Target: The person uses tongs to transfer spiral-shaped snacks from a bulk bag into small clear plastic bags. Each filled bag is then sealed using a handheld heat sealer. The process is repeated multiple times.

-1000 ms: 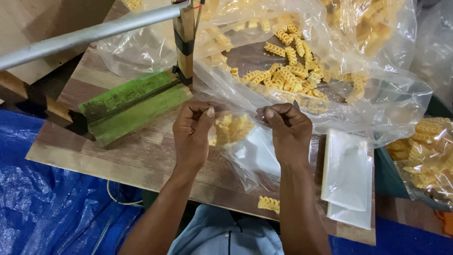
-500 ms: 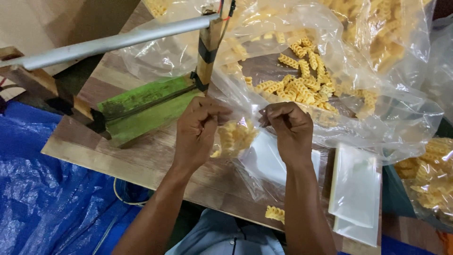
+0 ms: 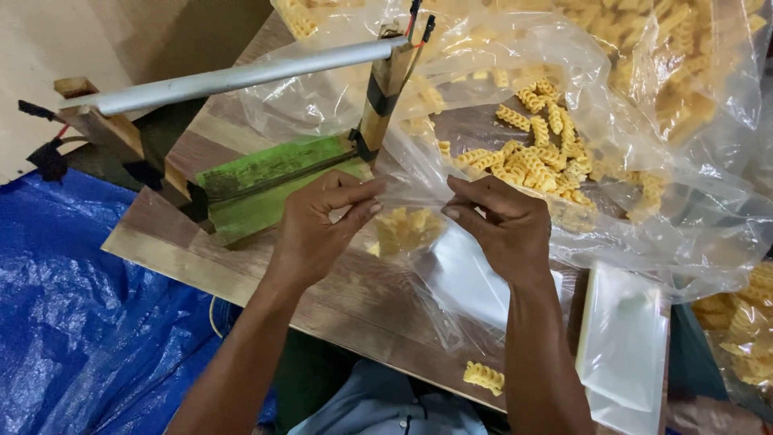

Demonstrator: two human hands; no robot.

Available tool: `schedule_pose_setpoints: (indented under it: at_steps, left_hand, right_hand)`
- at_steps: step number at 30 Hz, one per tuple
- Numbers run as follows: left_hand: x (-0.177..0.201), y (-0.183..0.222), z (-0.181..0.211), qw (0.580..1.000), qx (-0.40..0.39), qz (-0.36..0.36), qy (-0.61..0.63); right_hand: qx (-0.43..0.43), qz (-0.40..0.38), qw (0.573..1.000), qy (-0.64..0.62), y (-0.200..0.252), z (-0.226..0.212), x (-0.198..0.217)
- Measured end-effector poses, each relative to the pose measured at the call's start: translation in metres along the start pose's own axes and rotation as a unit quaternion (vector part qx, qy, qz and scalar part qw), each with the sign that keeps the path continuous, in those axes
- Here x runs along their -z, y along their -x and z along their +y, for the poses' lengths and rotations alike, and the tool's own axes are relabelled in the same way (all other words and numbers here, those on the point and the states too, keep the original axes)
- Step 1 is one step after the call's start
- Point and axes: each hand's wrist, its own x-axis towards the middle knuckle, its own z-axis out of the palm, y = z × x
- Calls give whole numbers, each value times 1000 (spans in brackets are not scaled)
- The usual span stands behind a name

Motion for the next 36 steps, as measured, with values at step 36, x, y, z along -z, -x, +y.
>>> schedule_pose_setpoints:
  at_steps: [36]
  left_hand:
    - [97, -11, 39, 992, 72, 63, -78]
  right_hand:
    - [-133, -165, 969, -125, -96, -25, -56]
